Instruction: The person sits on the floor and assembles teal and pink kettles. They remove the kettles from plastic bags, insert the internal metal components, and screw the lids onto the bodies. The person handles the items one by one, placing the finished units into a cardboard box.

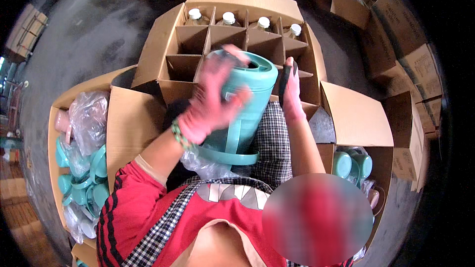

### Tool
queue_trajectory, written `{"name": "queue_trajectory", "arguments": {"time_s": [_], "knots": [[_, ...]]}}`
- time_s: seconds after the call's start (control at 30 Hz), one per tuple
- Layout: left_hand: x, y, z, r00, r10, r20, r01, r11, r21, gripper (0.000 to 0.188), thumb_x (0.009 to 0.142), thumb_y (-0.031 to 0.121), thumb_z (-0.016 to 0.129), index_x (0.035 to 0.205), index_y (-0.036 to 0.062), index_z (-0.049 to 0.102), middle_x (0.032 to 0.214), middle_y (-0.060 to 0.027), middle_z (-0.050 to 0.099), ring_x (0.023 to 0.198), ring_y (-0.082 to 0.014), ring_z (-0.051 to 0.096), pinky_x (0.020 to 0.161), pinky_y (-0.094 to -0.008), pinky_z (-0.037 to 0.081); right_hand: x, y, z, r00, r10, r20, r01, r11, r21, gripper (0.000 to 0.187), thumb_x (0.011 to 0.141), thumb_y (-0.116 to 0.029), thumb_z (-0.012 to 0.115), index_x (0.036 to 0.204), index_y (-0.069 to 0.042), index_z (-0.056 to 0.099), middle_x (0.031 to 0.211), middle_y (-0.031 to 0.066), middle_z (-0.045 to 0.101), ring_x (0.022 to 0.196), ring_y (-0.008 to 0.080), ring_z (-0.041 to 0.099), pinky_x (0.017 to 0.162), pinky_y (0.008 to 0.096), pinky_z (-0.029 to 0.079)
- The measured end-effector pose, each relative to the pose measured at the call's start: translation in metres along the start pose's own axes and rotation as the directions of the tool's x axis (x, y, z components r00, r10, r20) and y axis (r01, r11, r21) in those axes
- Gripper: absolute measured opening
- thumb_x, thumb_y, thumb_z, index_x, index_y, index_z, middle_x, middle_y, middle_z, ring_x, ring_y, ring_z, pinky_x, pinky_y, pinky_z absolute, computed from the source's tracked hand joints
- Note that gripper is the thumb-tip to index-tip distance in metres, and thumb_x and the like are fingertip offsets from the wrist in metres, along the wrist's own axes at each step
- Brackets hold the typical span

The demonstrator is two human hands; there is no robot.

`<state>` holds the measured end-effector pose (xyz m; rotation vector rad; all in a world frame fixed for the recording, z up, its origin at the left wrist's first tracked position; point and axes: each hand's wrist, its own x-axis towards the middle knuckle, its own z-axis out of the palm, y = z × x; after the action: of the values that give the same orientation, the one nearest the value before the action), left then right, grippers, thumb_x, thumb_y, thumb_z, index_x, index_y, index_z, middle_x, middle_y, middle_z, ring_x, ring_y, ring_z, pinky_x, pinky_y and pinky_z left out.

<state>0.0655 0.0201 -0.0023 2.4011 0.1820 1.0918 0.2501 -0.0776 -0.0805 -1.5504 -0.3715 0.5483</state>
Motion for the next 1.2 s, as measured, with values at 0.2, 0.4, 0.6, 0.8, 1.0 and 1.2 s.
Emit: {"name": "queue_trajectory", "arguments": {"time_s": [0.2, 0.4, 0.6, 0.8, 1.0, 1.2], "knots": [[-0.009, -0.029, 0.007, 0.991, -0.014, -0.129, -0.008, 0.985, -0.17, 0.044, 0.081, 0.032, 0.049, 0.113, 0.0027, 0.045, 0.112, -0.0186, 0.044, 0.106, -0.0334, 0.041, 0.09, -0.0381, 0.033, -0.001, 0.001, 0.01, 0.988, -0.12, -0.093, 0.111, 0.989, -0.102, 0.05, 0.084, -0.048, 0.04, 0.1, -0.002, 0.049, 0.081, 0.0037, 0.05, 0.075, 0.0137, 0.047, 0.067, 0.0254, 0.039], [-0.007, -0.024, -0.017, 0.99, 0.108, 0.09, -0.104, 0.993, -0.046, 0.078, 0.065, 0.051, 0.061, 0.121, 0.0034, 0.037, 0.123, -0.0198, 0.034, 0.114, -0.0374, 0.031, 0.097, -0.0443, 0.022, -0.019, -0.034, 0.027, 0.937, -0.113, 0.332, -0.04, 0.905, 0.423, 0.064, 0.083, -0.054, 0.034, 0.116, 0.0, 0.038, 0.102, 0.011, 0.05, 0.093, 0.0186, 0.05, 0.084, 0.0282, 0.039], [0.037, -0.045, -0.044, 0.963, 0.255, 0.092, -0.255, 0.967, -0.007, 0.073, 0.049, 0.03, 0.078, 0.111, 0.0063, 0.048, 0.107, -0.0112, 0.052, 0.101, -0.0265, 0.048, 0.088, -0.0374, 0.038, -0.024, -0.091, 0.045, 0.816, -0.57, 0.095, 0.516, 0.793, 0.324, 0.057, 0.085, -0.043, 0.04, 0.12, 0.002, 0.035, 0.119, 0.0128, 0.041, 0.108, 0.0184, 0.04, 0.092, 0.03, 0.031], [0.052, -0.043, -0.028, 0.887, -0.457, 0.068, 0.227, 0.303, -0.926, 0.035, 0.069, 0.012, 0.069, 0.098, 0.0003, 0.053, 0.088, -0.0015, 0.057, 0.081, -0.0087, 0.052, 0.073, -0.0231, 0.043, -0.022, -0.119, 0.051, 0.161, -0.773, 0.614, 0.866, -0.188, -0.464, 0.067, 0.058, -0.033, 0.067, 0.117, -0.014, 0.043, 0.123, 0.0218, 0.032, 0.108, 0.043, 0.034, 0.089, 0.05, 0.03], [0.05, -0.07, 0.014, 0.912, -0.369, -0.179, 0.159, 0.72, -0.676, 0.037, 0.065, 0.011, 0.071, 0.095, 0.0013, 0.051, 0.085, -0.0027, 0.057, 0.074, -0.0091, 0.052, 0.067, -0.024, 0.043, 0.04, -0.102, 0.064, 0.699, 0.251, 0.669, -0.321, 0.947, -0.019, 0.058, 0.071, -0.045, 0.06, 0.099, 0.003, 0.047, 0.082, 0.0218, 0.055, 0.073, 0.0309, 0.058, 0.064, 0.0346, 0.047], [0.037, -0.11, 0.04, 0.774, -0.589, -0.233, 0.24, 0.613, -0.753, 0.037, 0.067, 0.013, 0.07, 0.097, 0.0016, 0.052, 0.087, -0.0027, 0.056, 0.075, -0.0104, 0.052, 0.068, -0.0237, 0.043, 0.07, -0.073, 0.076, 0.682, 0.214, 0.699, -0.249, 0.967, -0.052, 0.063, 0.074, -0.056, 0.049, 0.094, 0.004, 0.049, 0.072, 0.0158, 0.059, 0.059, 0.0206, 0.059, 0.053, 0.027, 0.047]]}}
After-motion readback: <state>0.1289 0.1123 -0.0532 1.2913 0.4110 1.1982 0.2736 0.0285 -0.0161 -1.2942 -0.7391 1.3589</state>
